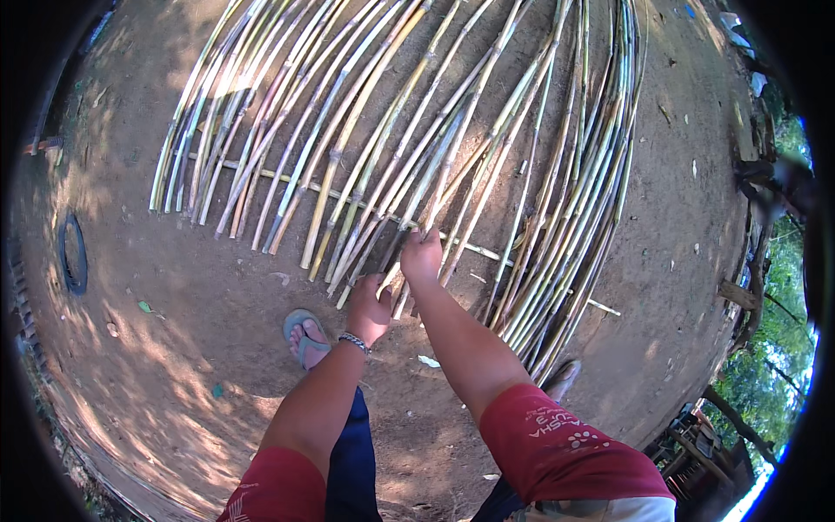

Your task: The person sits on the ground and sorts long bamboo strips by hand, picking them up from a pile, aligning them, and placing them into a neat stack. The person repeatedly handles the strips to organize them into a uniform bundle.

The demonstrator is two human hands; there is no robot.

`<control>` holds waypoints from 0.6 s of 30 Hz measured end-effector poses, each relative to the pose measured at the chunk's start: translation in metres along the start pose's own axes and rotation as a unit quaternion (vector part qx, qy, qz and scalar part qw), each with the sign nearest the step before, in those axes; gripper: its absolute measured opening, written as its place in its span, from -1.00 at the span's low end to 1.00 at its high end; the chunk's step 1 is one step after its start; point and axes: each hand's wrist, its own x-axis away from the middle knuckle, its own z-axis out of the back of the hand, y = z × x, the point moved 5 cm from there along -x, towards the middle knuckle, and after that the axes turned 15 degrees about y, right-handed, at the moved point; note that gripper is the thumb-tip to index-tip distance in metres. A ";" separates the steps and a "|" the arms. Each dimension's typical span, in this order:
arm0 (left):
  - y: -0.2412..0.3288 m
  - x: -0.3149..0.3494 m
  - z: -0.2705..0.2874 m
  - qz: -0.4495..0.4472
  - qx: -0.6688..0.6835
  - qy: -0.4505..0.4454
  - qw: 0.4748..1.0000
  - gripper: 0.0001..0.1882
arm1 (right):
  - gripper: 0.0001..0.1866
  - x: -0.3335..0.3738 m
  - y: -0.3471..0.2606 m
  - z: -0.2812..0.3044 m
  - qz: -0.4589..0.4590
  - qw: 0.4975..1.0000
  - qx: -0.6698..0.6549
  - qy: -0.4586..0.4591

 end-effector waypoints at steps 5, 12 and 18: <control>-0.031 -0.010 -0.022 0.097 -0.054 -0.060 0.992 -0.58 | -0.53 -0.019 -0.014 -0.011 -0.013 0.996 0.088 -0.031; 0.004 -0.019 -0.012 0.138 -0.038 -0.051 0.988 -0.77 | -0.46 -0.026 -0.017 -0.007 -0.123 0.974 -0.141 -0.131; 0.035 -0.007 0.011 0.046 -0.045 -0.003 0.998 -0.69 | -0.69 -0.027 -0.054 0.010 -0.177 0.883 -0.372 -0.225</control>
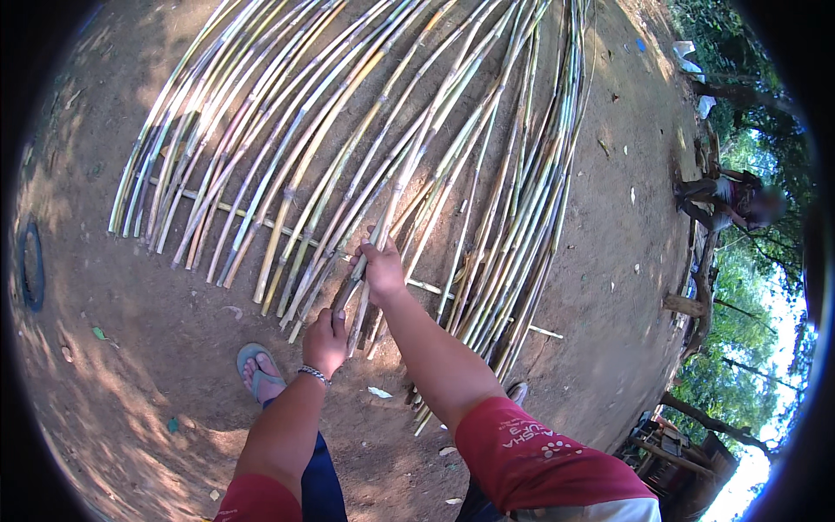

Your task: The person sits on the ground and sorts long bamboo strips by hand, picking them up from a pile, aligning them, and placing them into a neat stack. The person repeatedly handles the strips to organize them into a uniform bundle.

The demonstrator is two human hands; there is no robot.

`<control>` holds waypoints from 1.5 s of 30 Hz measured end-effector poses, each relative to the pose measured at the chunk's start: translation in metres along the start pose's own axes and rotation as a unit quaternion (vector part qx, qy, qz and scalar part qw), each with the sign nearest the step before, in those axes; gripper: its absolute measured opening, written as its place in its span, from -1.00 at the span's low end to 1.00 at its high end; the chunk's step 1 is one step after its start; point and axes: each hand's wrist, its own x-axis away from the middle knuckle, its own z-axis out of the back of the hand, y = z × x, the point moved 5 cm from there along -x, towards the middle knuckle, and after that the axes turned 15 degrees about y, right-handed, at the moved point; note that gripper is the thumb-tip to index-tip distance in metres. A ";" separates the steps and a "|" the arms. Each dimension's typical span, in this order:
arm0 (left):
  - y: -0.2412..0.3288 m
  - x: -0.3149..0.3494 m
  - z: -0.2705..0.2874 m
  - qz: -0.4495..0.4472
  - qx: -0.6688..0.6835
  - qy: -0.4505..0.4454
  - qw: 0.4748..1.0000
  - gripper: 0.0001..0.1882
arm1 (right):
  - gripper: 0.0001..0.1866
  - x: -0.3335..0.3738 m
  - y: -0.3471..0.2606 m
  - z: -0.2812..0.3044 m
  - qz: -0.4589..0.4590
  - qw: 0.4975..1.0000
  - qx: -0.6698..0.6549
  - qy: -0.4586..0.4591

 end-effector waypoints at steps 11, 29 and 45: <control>-0.004 0.030 0.002 -0.008 0.006 -0.022 1.000 -0.69 | -0.89 0.037 0.007 0.023 0.084 0.995 0.023 0.047; 0.000 -0.057 0.016 -0.173 -0.085 0.061 0.979 -0.70 | -0.83 0.001 0.002 0.047 0.027 0.996 0.064 0.049; 0.017 -0.104 -0.028 -0.085 -0.226 0.026 0.970 -0.74 | -0.75 0.016 -0.046 0.156 0.016 0.995 0.089 0.046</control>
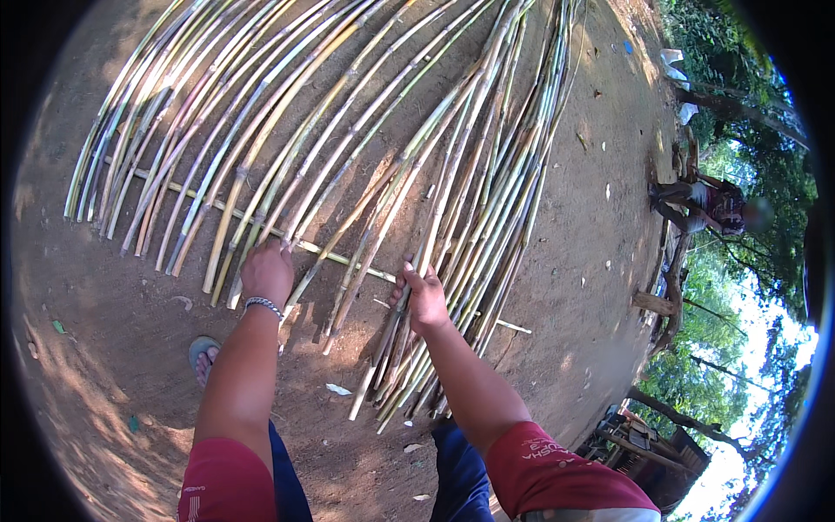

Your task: The person sits on the ground and sorts long bamboo strips by hand, picking them up from a pile, aligning them, and placing them into a neat stack. The person repeatedly handles the strips to organize them into a uniform bundle.

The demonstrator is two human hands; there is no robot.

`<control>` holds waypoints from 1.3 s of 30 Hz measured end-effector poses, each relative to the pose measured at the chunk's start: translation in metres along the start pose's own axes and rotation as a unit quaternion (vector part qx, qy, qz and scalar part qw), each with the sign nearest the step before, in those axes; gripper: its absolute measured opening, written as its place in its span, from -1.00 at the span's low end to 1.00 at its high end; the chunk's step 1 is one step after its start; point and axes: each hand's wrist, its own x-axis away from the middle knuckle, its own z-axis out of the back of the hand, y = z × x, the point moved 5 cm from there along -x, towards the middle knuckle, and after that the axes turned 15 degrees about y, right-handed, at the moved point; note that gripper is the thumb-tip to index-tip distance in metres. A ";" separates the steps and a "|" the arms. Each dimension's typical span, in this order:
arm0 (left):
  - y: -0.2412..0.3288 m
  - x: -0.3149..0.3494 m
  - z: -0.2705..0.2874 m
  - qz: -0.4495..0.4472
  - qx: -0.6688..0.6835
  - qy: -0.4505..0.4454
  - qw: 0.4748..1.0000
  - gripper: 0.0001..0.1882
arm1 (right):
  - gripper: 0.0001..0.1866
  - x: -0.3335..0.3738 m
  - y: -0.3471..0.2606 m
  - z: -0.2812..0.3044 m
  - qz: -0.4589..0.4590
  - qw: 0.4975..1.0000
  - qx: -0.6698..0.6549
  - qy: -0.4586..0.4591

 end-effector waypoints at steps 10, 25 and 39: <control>-0.011 0.038 -0.010 0.012 0.104 0.007 0.994 -0.78 | -0.83 0.024 0.014 -0.016 0.057 0.997 0.013 0.044; -0.021 0.030 0.007 0.054 0.178 -0.005 0.983 -0.79 | -0.77 0.099 0.032 -0.061 0.053 0.996 -0.060 0.029; -0.013 0.020 -0.012 0.062 0.189 0.043 0.979 -0.79 | -0.79 -0.033 0.079 -0.113 0.021 0.995 0.092 0.019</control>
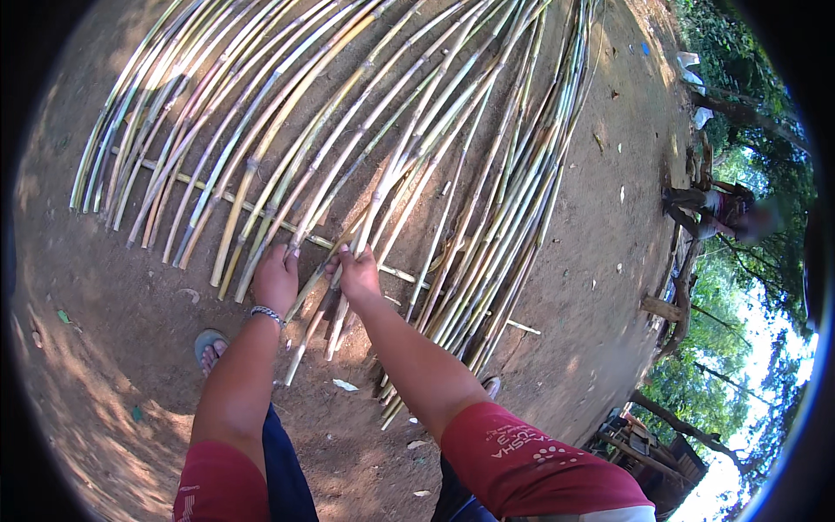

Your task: The person sits on the ground and sorts long bamboo strips by hand, picking them up from a pile, aligning them, and placing them into a neat stack. The person repeatedly handles the strips to organize them into a uniform bundle.

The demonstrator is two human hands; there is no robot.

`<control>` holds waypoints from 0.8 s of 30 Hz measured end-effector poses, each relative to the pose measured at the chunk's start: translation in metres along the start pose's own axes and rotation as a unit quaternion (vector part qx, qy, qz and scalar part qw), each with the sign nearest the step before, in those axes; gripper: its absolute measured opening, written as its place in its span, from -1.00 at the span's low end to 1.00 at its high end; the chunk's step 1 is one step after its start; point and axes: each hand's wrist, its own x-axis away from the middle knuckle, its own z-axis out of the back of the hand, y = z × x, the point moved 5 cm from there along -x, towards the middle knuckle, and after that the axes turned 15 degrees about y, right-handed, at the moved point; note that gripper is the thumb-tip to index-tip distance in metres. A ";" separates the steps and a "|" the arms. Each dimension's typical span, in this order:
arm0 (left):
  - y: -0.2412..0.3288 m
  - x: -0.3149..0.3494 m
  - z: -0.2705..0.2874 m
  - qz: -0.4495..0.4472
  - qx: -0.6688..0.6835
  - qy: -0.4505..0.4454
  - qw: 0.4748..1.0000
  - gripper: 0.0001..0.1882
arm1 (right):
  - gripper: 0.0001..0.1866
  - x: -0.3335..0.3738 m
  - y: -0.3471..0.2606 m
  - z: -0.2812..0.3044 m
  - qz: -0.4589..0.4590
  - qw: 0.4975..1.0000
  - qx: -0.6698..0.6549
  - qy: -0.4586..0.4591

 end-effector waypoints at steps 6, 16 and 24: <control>-0.009 0.001 -0.008 0.009 -0.025 -0.003 1.000 -0.71 | -0.76 -0.011 -0.003 -0.019 -0.024 1.000 0.011 0.010; -0.052 -0.005 -0.024 0.124 0.081 -0.108 0.983 -0.55 | -0.78 0.007 -0.028 -0.032 -0.002 0.995 -0.102 0.023; -0.045 -0.009 -0.002 0.147 0.069 -0.038 0.986 -0.55 | -0.75 0.004 -0.020 -0.024 0.044 0.993 -0.102 0.044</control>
